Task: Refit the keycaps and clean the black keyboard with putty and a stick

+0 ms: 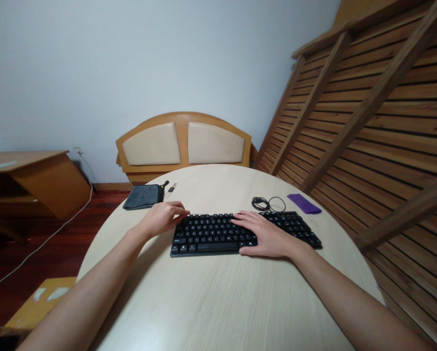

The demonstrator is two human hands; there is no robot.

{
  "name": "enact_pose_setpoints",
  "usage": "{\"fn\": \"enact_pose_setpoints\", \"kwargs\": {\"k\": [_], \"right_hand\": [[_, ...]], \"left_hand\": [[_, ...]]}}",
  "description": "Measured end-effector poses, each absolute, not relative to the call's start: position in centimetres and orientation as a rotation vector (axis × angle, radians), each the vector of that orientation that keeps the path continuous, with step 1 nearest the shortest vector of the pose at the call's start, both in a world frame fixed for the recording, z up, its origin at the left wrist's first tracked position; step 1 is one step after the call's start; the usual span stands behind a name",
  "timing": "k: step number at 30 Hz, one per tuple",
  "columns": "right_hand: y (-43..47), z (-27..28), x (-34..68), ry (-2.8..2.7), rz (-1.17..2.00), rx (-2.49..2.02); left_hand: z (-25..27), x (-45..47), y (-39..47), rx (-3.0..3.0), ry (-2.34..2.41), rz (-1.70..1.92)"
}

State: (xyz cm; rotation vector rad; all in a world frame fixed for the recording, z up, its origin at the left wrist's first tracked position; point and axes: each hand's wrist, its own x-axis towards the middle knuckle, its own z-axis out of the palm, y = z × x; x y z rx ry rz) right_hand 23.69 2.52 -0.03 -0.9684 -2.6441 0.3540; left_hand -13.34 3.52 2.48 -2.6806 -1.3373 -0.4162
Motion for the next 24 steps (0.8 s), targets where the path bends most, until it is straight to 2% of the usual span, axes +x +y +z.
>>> {"fn": "enact_pose_setpoints", "kwargs": {"k": [15,24], "right_hand": [[2.6,0.0,23.6,-2.667,0.345,-1.009],[2.5,0.0,23.7,-2.648,0.381,-0.985]], "left_hand": [[2.3,-12.2,3.2,-2.602,-1.288,-0.428],[2.9,-9.7,1.7,-2.555,-1.226,-0.301]]}}
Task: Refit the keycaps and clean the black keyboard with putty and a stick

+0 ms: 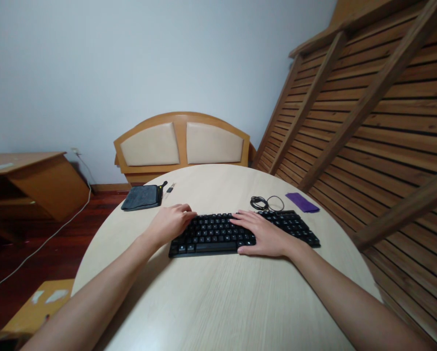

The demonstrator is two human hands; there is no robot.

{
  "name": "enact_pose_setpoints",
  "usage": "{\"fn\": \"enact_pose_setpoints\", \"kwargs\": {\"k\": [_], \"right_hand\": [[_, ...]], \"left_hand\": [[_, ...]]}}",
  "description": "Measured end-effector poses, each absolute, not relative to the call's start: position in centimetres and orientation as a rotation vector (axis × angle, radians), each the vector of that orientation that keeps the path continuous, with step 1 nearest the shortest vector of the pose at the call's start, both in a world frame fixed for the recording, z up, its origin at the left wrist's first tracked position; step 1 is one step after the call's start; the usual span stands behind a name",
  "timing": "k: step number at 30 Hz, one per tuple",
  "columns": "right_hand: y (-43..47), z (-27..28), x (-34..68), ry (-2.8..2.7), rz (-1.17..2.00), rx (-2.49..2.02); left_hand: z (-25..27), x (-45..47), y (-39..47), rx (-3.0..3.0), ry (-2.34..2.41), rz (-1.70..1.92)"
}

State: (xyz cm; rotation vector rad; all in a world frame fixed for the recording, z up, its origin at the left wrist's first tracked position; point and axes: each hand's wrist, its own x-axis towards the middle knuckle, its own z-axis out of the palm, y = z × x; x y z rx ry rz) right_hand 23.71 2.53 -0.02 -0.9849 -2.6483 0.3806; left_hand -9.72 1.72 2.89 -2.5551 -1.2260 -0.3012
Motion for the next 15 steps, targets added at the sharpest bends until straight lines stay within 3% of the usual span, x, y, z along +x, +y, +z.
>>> {"fn": "enact_pose_setpoints", "kwargs": {"k": [15], "right_hand": [[2.6,-0.2,23.7,-2.652,0.338,-0.979]], "left_hand": [[2.9,-10.3,1.9,-2.602,-1.270,-0.394]]}}
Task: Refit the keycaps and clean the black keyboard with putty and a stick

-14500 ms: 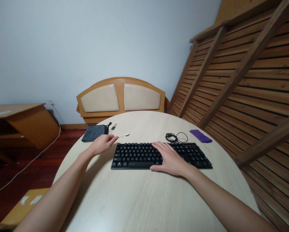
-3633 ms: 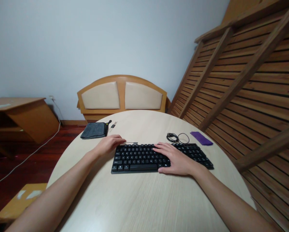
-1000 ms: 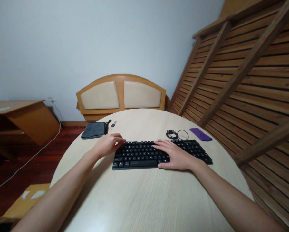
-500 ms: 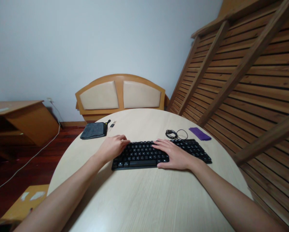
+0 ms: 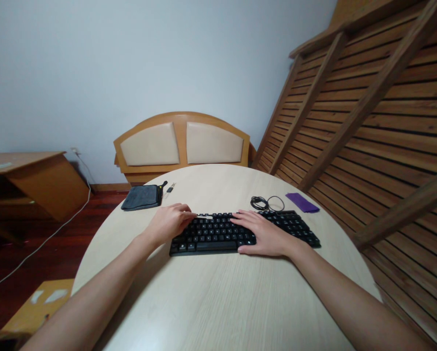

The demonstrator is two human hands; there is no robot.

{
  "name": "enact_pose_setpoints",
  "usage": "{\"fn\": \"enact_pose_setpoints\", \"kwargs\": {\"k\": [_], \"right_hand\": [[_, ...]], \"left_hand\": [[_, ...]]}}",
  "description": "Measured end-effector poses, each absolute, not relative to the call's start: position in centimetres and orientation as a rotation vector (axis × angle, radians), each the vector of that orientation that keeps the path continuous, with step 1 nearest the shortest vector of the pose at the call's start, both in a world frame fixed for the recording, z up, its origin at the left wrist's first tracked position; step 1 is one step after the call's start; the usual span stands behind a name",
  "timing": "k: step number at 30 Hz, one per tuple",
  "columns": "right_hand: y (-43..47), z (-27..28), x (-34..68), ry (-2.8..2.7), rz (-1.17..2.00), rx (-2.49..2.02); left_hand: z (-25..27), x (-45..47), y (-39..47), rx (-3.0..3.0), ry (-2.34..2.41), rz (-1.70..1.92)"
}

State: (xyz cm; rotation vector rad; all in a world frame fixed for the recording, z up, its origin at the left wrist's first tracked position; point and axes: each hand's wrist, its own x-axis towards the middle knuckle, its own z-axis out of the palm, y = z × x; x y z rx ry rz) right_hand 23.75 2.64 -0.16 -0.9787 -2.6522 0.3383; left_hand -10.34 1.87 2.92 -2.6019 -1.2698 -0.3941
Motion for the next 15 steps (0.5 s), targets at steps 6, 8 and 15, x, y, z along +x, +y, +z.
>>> {"fn": "enact_pose_setpoints", "kwargs": {"k": [6,8,15], "right_hand": [[2.6,-0.1,23.8,-2.656,0.340,-0.985],[2.6,-0.1,23.8,-2.653,0.346,-0.977],[2.7,-0.1,24.0,-2.643,0.400,-0.934]], "left_hand": [[1.9,-11.4,3.1,-2.726,-1.251,-0.513],[1.7,-11.6,3.3,-2.744,-1.228,-0.549],[1.7,-11.0,3.1,-2.726,-1.190,-0.544]]}}
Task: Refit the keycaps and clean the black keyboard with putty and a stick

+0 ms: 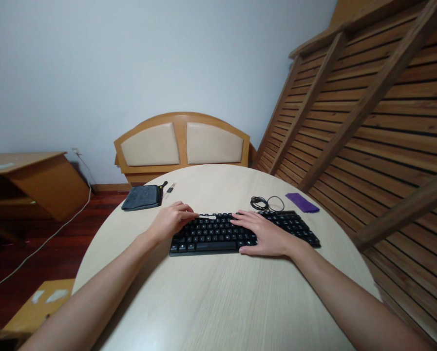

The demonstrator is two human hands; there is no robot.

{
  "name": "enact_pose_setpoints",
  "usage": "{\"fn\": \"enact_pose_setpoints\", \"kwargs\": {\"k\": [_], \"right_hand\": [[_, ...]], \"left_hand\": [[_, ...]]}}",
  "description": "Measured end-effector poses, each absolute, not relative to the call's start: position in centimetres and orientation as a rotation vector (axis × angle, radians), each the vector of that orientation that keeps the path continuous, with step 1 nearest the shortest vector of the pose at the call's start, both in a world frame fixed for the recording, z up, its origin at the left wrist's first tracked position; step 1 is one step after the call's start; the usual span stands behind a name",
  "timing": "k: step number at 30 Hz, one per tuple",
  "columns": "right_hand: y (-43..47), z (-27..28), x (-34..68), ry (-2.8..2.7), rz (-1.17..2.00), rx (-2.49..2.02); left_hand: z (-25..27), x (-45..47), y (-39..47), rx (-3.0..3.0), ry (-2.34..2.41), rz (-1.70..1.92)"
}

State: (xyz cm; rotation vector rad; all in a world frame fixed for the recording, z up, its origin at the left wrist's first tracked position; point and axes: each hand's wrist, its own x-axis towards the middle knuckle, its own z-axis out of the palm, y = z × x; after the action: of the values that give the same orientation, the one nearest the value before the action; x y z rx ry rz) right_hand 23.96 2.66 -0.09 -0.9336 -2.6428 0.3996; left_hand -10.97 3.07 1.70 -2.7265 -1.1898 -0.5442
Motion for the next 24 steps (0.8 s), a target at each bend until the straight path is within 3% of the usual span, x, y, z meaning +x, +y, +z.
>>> {"fn": "enact_pose_setpoints", "kwargs": {"k": [24], "right_hand": [[2.0,0.5,23.4,-2.681,0.358,-0.909]], "left_hand": [[2.8,-8.3,0.8,-2.565,-1.368,-0.407]]}}
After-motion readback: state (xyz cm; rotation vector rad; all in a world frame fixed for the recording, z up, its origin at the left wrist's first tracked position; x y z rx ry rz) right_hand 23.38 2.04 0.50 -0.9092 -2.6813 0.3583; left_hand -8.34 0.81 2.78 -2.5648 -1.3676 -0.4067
